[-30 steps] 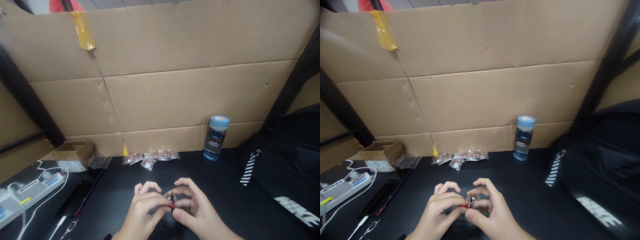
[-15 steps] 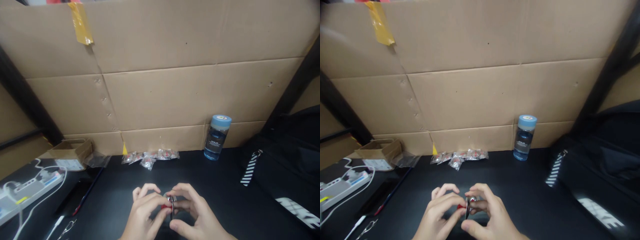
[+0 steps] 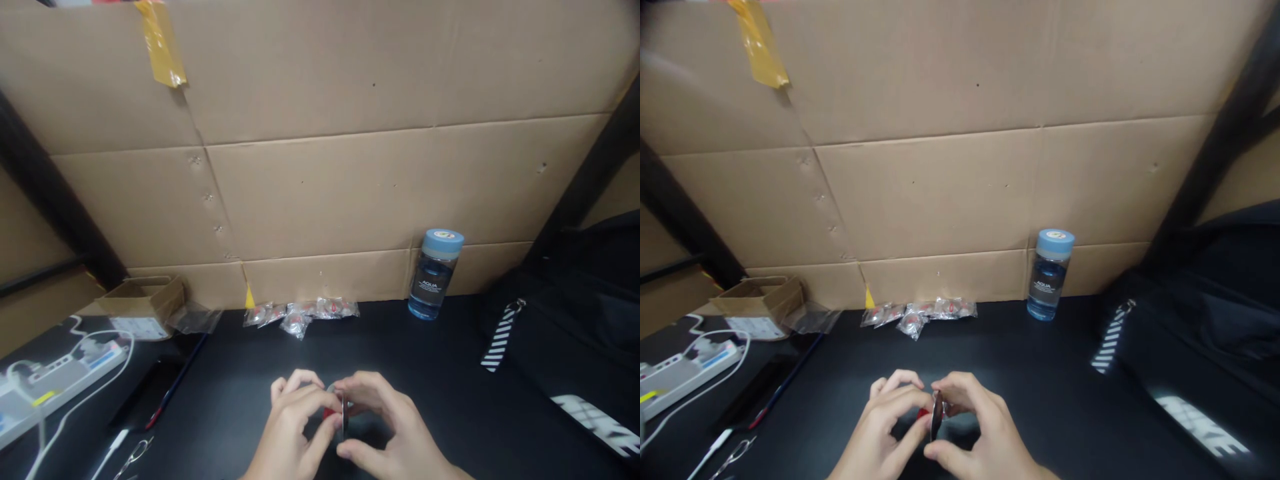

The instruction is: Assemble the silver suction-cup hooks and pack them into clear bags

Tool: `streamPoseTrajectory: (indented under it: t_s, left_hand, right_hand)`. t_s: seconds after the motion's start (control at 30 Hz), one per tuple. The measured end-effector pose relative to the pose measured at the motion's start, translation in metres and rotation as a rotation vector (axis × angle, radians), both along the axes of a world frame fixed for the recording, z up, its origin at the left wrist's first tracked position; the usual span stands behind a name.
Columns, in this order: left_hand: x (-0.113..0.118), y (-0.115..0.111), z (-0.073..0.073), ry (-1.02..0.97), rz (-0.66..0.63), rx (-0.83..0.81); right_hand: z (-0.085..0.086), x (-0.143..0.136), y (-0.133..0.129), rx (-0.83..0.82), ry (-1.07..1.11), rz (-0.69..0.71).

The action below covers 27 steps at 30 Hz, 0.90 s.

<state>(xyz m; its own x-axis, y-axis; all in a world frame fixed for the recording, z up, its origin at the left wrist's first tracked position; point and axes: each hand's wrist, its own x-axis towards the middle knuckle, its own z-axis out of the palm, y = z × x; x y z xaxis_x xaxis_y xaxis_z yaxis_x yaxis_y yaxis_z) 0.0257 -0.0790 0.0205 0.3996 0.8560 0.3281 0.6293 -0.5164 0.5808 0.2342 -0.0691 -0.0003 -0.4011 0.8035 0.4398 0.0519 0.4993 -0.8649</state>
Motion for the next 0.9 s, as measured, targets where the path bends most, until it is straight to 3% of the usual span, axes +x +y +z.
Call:
streamPoseTrajectory:
  t_s: [0.17, 0.27, 0.37, 0.43, 0.5, 0.63, 0.77, 0.9]
  left_hand:
    - [0.002, 0.0, -0.008, -0.114, 0.042, -0.117]
    - [0.005, 0.002, -0.012, -0.274, 0.028, -0.182]
    - [0.007, 0.004, -0.012, -0.392, -0.027, -0.238]
    - [0.008, 0.003, -0.011, -0.372, -0.009, -0.246]
    - [0.008, 0.001, -0.011, -0.278, 0.042, -0.197]
    - [0.007, -0.004, -0.013, -0.098, 0.119, 0.054]
    - [0.006, -0.001, -0.017, -0.033, 0.125, 0.205]
    - [0.004, 0.004, -0.018, 0.001, 0.115, 0.119]
  right_hand:
    - [-0.002, 0.006, 0.003, 0.298, -0.151, -0.083]
    - [0.0, 0.008, 0.006, 0.463, -0.206, -0.034]
    - [0.002, 0.009, 0.007, 0.519, -0.242, 0.025]
    - [0.001, 0.007, 0.006, 0.427, -0.203, 0.047]
    - [-0.001, 0.004, 0.003, 0.181, -0.109, 0.057]
    - [-0.005, -0.003, -0.002, -0.323, 0.081, 0.075]
    - [-0.007, -0.005, -0.001, -0.444, 0.179, 0.099]
    - [-0.006, -0.003, 0.002, -0.42, 0.202, 0.079]
